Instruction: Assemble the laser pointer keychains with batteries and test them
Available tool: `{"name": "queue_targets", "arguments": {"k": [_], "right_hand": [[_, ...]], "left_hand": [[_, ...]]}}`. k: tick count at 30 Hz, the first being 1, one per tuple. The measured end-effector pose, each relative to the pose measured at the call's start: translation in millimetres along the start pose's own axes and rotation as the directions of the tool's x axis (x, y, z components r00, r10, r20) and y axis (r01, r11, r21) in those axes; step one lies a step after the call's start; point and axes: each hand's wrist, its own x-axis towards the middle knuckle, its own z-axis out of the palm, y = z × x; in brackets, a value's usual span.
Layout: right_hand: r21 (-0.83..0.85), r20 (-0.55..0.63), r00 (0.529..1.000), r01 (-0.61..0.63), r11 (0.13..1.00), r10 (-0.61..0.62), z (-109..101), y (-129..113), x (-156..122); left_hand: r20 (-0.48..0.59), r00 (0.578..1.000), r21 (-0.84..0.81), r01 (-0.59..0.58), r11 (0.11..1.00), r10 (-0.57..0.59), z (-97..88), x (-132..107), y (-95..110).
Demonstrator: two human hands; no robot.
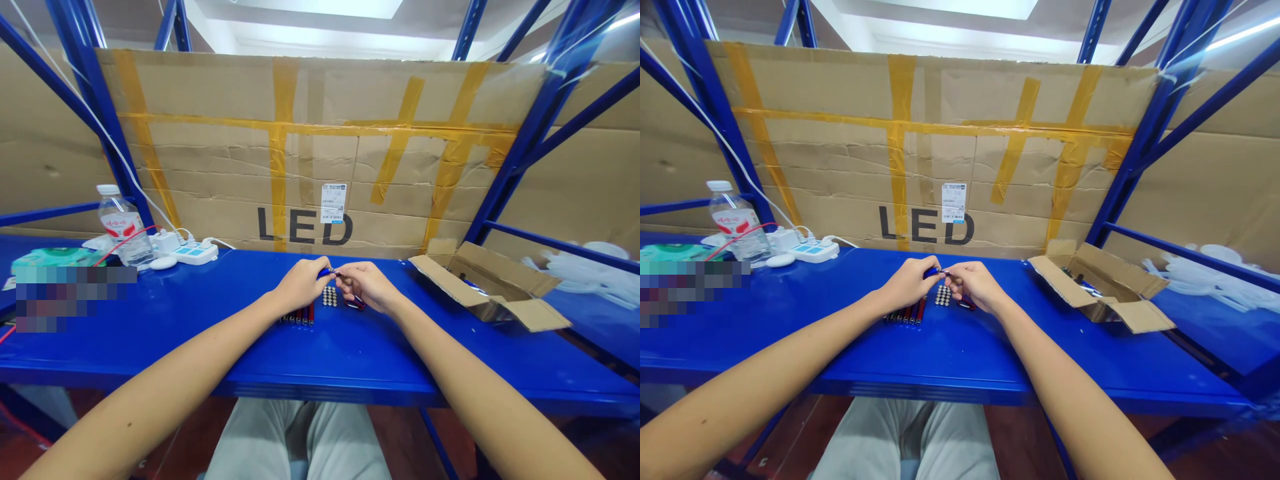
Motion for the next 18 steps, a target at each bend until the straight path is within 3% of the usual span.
{"name": "queue_targets", "arguments": {"k": [7, 11, 15, 18], "right_hand": [[-0.193, -0.067, 0.990, 0.111, 0.975, -0.125, -1.0, 3.6, 2.4], [-0.388, -0.054, 0.976, 0.176, 0.904, -0.213, -2.1, 7.2, 2.2], [-0.609, -0.062, 0.933, 0.246, 0.754, -0.354, -3.8, 8.0, 0.9], [-0.699, -0.075, 0.883, 0.285, 0.656, -0.464, -5.8, 7.7, 0.4]], "left_hand": [[0.015, 0.999, 0.078, -0.038, 0.996, 0.037, 3.5, -1.6, -3.8], [0.028, 0.999, 0.073, -0.035, 0.997, 0.033, 5.5, -2.3, -4.1], [0.028, 0.996, -0.094, 0.087, 0.992, -0.085, 6.3, -0.9, 1.8], [0.082, 0.963, -0.290, 0.270, 0.918, -0.257, 7.3, 0.9, 7.7]]}}
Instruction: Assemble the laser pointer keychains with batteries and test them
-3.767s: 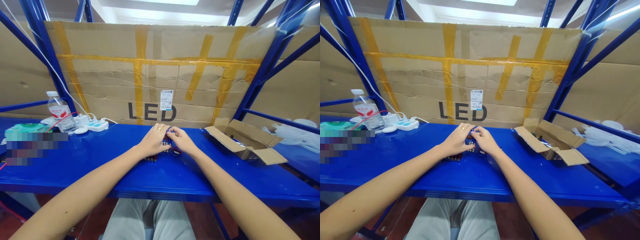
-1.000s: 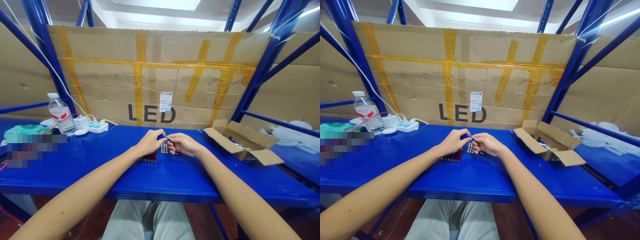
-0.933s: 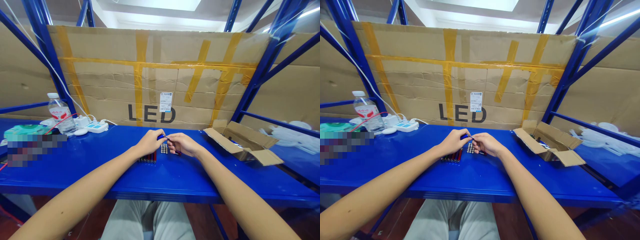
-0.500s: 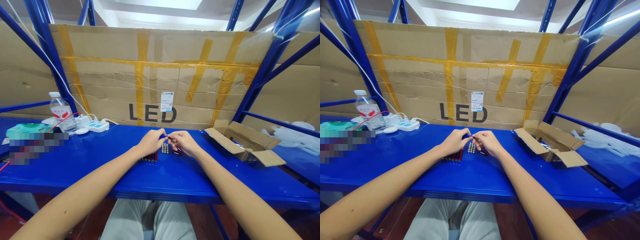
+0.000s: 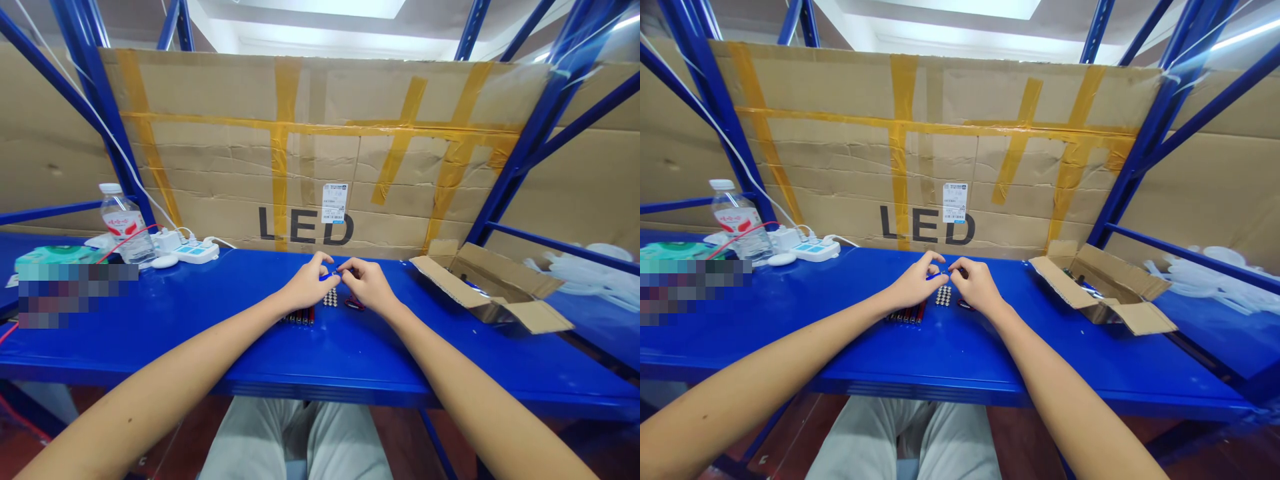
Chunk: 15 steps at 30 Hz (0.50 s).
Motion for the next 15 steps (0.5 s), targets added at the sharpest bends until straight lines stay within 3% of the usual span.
{"name": "queue_targets", "arguments": {"k": [2, 4, 9, 12, 15], "right_hand": [[0.040, -0.004, 1.000, -0.025, 0.999, 0.025, -0.2, 0.3, 0.3], [0.173, 0.033, 0.994, -0.106, 0.979, 0.102, 0.5, -0.5, 0.9], [0.565, 0.131, 0.953, -0.300, 0.769, 0.274, 2.1, -7.5, 3.6], [0.653, 0.234, 0.910, -0.408, 0.638, 0.342, 0.5, -11.0, 4.8], [0.683, 0.291, 0.884, -0.459, 0.568, 0.365, -1.5, -12.3, 5.2]], "left_hand": [[0.049, 0.994, -0.111, 0.101, 0.989, -0.096, 1.6, 0.1, 2.3], [0.080, 0.991, -0.134, 0.116, 0.984, -0.106, 2.5, -0.5, 2.5], [-0.001, 0.990, 0.094, -0.143, 0.985, 0.144, 0.1, -2.8, -3.1], [-0.013, 0.959, 0.218, -0.274, 0.937, 0.284, -3.5, -1.4, -7.3], [0.000, 0.935, 0.286, -0.341, 0.896, 0.356, -6.2, 1.4, -9.7]]}}
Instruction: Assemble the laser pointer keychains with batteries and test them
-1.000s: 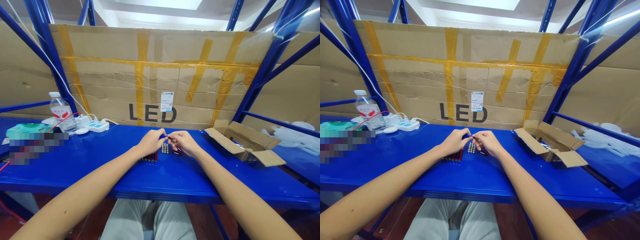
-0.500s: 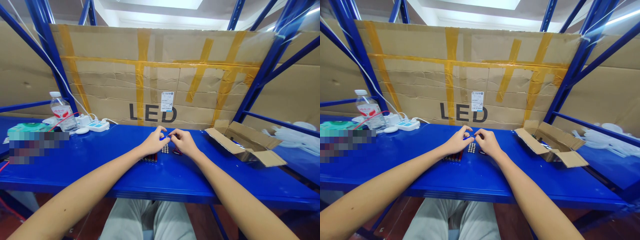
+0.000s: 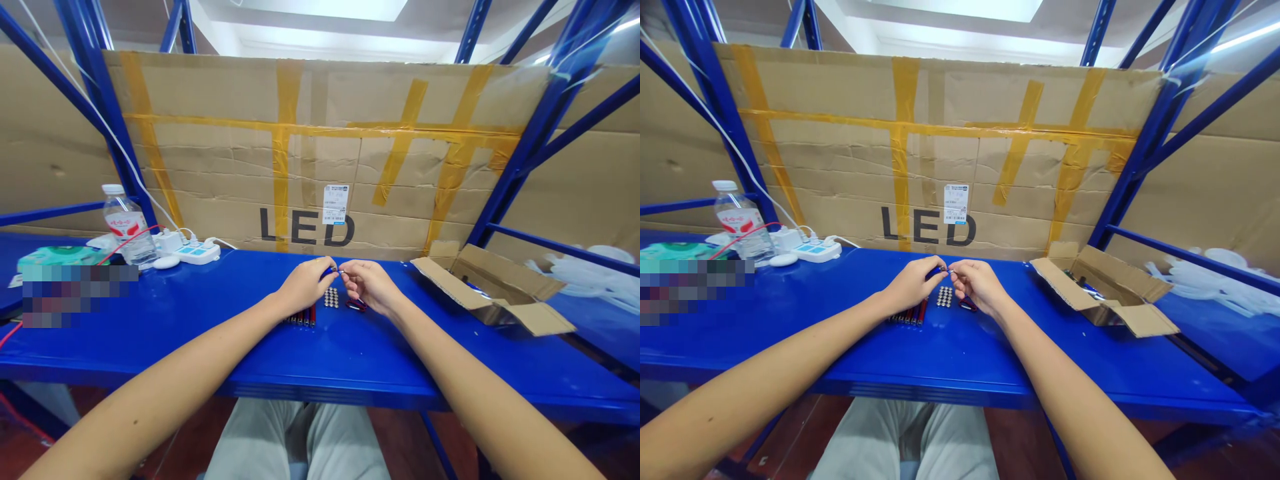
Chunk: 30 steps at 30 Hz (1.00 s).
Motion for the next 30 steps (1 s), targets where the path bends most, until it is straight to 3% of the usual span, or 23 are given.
{"name": "queue_targets", "arguments": {"k": [5, 17, 21, 23, 27, 30], "right_hand": [[-0.057, 0.033, 0.999, 0.006, 0.998, -0.004, -1.0, 2.8, 1.3], [-0.379, 0.072, 0.964, 0.264, 0.887, -0.257, -9.2, 14.1, 5.1], [-0.532, 0.061, 0.947, 0.297, 0.793, -0.314, -10.0, 15.5, 3.2], [-0.607, 0.057, 0.930, 0.321, 0.727, -0.363, -11.4, 14.4, 2.7], [-0.745, 0.079, 0.873, 0.373, 0.553, -0.481, -13.3, 10.4, 1.6], [-0.794, 0.142, 0.839, 0.414, 0.445, -0.526, -11.3, 8.3, -0.5]], "left_hand": [[0.010, 0.999, 0.011, 0.033, 0.999, -0.033, -0.4, 1.4, -0.8], [-0.004, 0.998, -0.037, 0.068, 0.997, -0.068, 1.8, -0.3, -1.8], [0.006, 0.992, -0.127, 0.122, 0.984, -0.122, 2.8, 0.4, 3.6], [0.026, 0.978, -0.221, 0.207, 0.953, -0.207, 3.0, 1.2, 8.3], [0.173, 0.907, -0.467, 0.418, 0.779, -0.384, 4.4, 3.1, 15.8], [0.221, 0.889, -0.554, 0.453, 0.698, -0.401, 6.1, 4.3, 16.5]]}}
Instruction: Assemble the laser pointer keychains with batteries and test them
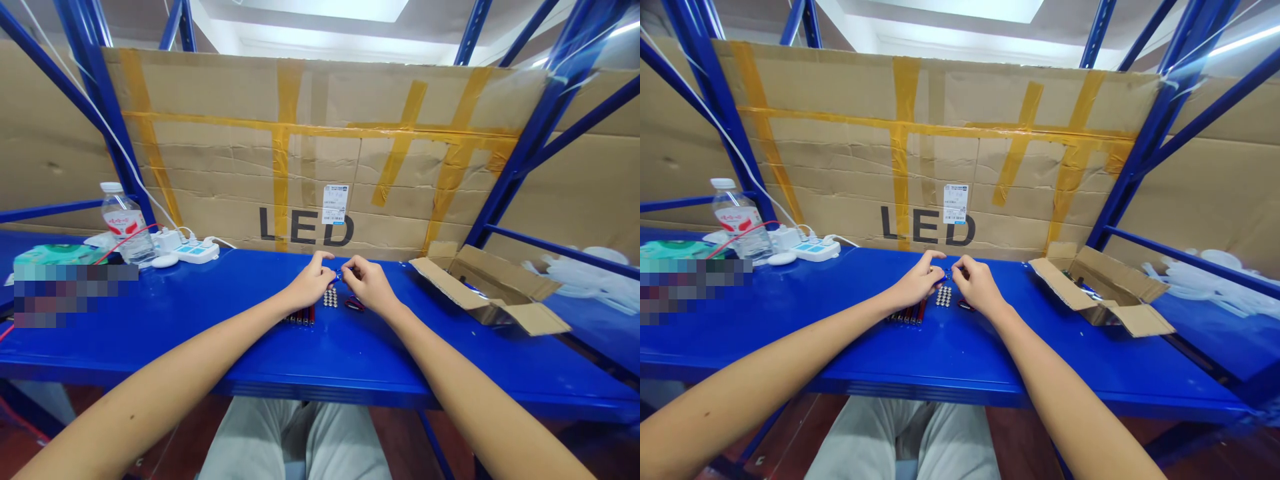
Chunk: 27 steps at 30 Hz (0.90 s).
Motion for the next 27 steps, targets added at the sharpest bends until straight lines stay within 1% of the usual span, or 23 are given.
{"name": "queue_targets", "arguments": {"k": [3, 6, 9, 13, 17, 20, 23, 25, 27], "right_hand": [[-0.051, 0.031, 0.997, 0.075, 0.996, -0.074, 0.3, -3.2, -0.9], [-0.093, 0.051, 0.992, 0.121, 0.988, -0.116, -0.3, -4.0, -1.0], [-0.122, 0.083, 0.987, 0.148, 0.981, -0.138, -1.7, -3.2, -0.6], [-0.212, 0.163, 0.972, 0.201, 0.956, -0.168, -2.0, -1.8, -0.4], [-0.286, 0.209, 0.966, 0.212, 0.935, -0.155, -0.8, -0.5, 0.0], [-0.260, 0.159, 0.981, 0.154, 0.953, -0.115, -1.8, 3.1, 1.3], [-0.138, 0.068, 0.998, 0.018, 0.990, -0.008, -4.5, 10.3, 2.6], [-0.035, 0.035, 0.996, -0.079, 0.996, 0.081, -6.4, 15.9, 3.6], [0.070, 0.035, 0.987, -0.157, 0.985, 0.154, -7.8, 20.5, 4.9]], "left_hand": [[-0.040, 0.999, 0.000, -0.024, 1.000, 0.024, -0.1, 1.0, -0.5], [-0.100, 0.994, 0.040, -0.043, 0.998, 0.047, -0.7, 1.5, -0.4], [-0.119, 0.991, 0.079, -0.046, 0.996, 0.056, -1.0, 2.5, -1.7], [-0.142, 0.989, 0.133, -0.031, 0.991, 0.050, -1.7, 5.5, -7.6], [-0.182, 0.983, 0.154, 0.007, 0.988, 0.022, -3.5, 8.7, -12.5], [-0.190, 0.981, 0.061, 0.058, 0.996, -0.046, -7.8, 10.7, -12.0], [-0.155, 0.980, -0.119, 0.104, 0.987, -0.122, -16.0, 12.8, -10.1], [-0.141, 0.982, -0.197, 0.094, 0.976, -0.123, -22.3, 14.4, -9.4], [-0.157, 0.983, -0.232, 0.060, 0.971, -0.098, -27.4, 15.9, -9.1]]}}
